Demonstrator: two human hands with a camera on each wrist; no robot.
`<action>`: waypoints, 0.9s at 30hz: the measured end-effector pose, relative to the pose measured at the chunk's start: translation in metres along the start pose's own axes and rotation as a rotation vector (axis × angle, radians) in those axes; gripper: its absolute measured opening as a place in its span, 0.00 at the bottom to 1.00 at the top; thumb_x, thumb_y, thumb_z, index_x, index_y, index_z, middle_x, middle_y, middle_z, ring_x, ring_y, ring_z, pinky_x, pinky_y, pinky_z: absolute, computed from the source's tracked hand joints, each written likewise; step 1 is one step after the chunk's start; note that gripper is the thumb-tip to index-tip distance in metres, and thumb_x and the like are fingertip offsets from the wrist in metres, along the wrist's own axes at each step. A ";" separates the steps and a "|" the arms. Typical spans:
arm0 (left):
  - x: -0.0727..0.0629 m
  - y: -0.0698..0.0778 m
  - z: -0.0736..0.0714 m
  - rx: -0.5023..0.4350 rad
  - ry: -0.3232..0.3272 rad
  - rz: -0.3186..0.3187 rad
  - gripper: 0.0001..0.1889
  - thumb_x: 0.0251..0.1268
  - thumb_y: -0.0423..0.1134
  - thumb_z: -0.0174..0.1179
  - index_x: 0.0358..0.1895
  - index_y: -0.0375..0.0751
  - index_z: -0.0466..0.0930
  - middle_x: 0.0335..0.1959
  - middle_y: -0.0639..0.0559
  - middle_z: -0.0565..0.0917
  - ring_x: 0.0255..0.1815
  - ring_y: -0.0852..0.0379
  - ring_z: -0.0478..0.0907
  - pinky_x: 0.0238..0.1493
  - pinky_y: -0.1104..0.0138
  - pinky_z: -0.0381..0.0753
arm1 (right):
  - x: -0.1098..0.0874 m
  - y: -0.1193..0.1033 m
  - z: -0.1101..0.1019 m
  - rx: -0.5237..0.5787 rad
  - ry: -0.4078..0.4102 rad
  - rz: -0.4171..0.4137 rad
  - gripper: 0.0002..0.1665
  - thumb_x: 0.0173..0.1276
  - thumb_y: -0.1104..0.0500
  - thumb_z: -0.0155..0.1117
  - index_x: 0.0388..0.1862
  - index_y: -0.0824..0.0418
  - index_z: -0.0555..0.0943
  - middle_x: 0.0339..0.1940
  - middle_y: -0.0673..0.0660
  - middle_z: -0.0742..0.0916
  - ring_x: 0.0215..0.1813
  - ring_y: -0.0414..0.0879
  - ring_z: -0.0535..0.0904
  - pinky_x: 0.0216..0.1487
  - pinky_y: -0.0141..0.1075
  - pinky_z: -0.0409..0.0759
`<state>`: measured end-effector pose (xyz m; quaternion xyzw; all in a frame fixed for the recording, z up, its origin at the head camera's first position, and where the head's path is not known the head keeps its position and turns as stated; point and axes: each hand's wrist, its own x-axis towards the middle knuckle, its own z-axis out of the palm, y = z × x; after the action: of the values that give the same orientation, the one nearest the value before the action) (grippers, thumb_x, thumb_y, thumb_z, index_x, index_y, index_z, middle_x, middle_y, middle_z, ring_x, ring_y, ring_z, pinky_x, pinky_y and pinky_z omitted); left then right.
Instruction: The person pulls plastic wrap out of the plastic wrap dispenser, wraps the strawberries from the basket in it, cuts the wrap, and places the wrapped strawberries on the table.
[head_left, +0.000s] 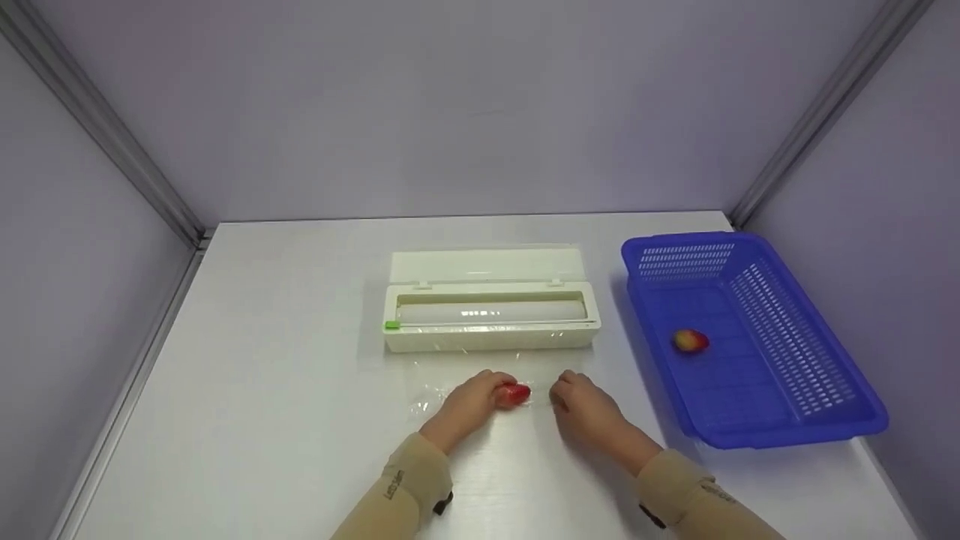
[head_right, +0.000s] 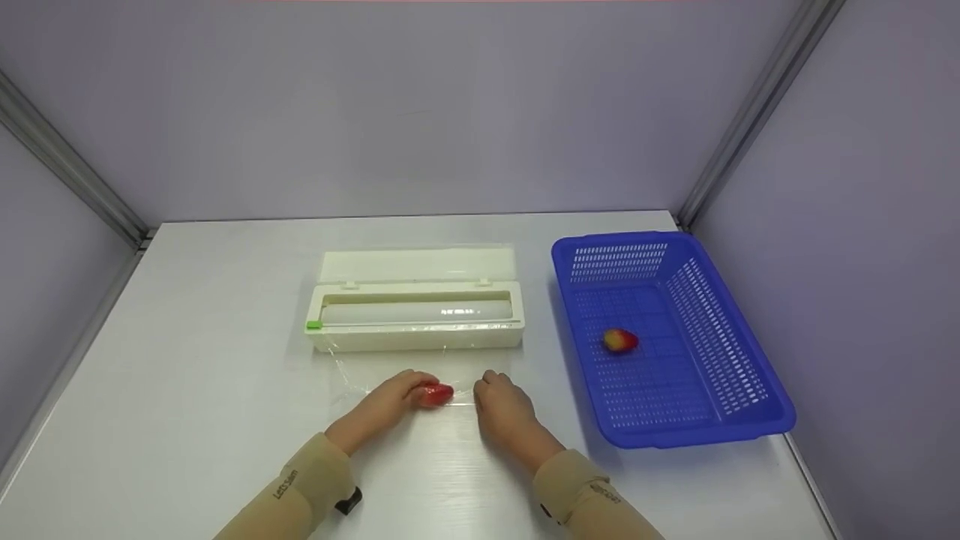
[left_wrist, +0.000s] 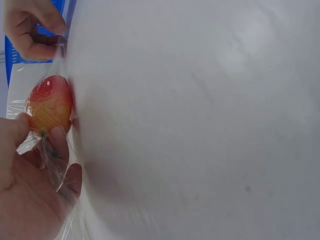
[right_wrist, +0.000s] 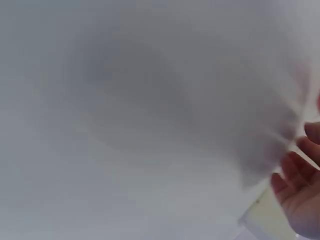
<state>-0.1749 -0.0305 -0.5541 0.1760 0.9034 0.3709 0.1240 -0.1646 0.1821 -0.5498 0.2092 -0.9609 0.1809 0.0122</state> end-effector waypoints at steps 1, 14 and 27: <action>0.001 0.000 -0.001 0.002 0.005 0.003 0.14 0.69 0.43 0.48 0.53 0.49 0.76 0.42 0.54 0.79 0.47 0.53 0.78 0.51 0.58 0.76 | 0.003 -0.002 -0.002 0.019 -0.001 0.017 0.05 0.54 0.71 0.62 0.30 0.63 0.80 0.32 0.54 0.79 0.37 0.48 0.74 0.39 0.39 0.77; 0.002 0.000 -0.003 -0.008 -0.013 -0.017 0.15 0.69 0.44 0.47 0.53 0.43 0.74 0.49 0.48 0.80 0.53 0.49 0.77 0.56 0.56 0.74 | 0.011 -0.032 0.011 0.114 0.180 -0.240 0.12 0.56 0.70 0.64 0.40 0.62 0.82 0.38 0.53 0.83 0.43 0.46 0.79 0.46 0.36 0.80; 0.001 -0.006 -0.003 0.017 0.073 0.047 0.09 0.69 0.40 0.49 0.42 0.40 0.77 0.39 0.48 0.83 0.44 0.50 0.79 0.48 0.59 0.77 | 0.022 -0.044 0.010 -0.027 0.107 -0.234 0.10 0.58 0.68 0.62 0.40 0.62 0.83 0.39 0.53 0.83 0.44 0.47 0.78 0.45 0.34 0.80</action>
<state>-0.1785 -0.0360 -0.5564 0.1844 0.9060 0.3723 0.0807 -0.1662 0.1321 -0.5422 0.3099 -0.9302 0.1761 0.0876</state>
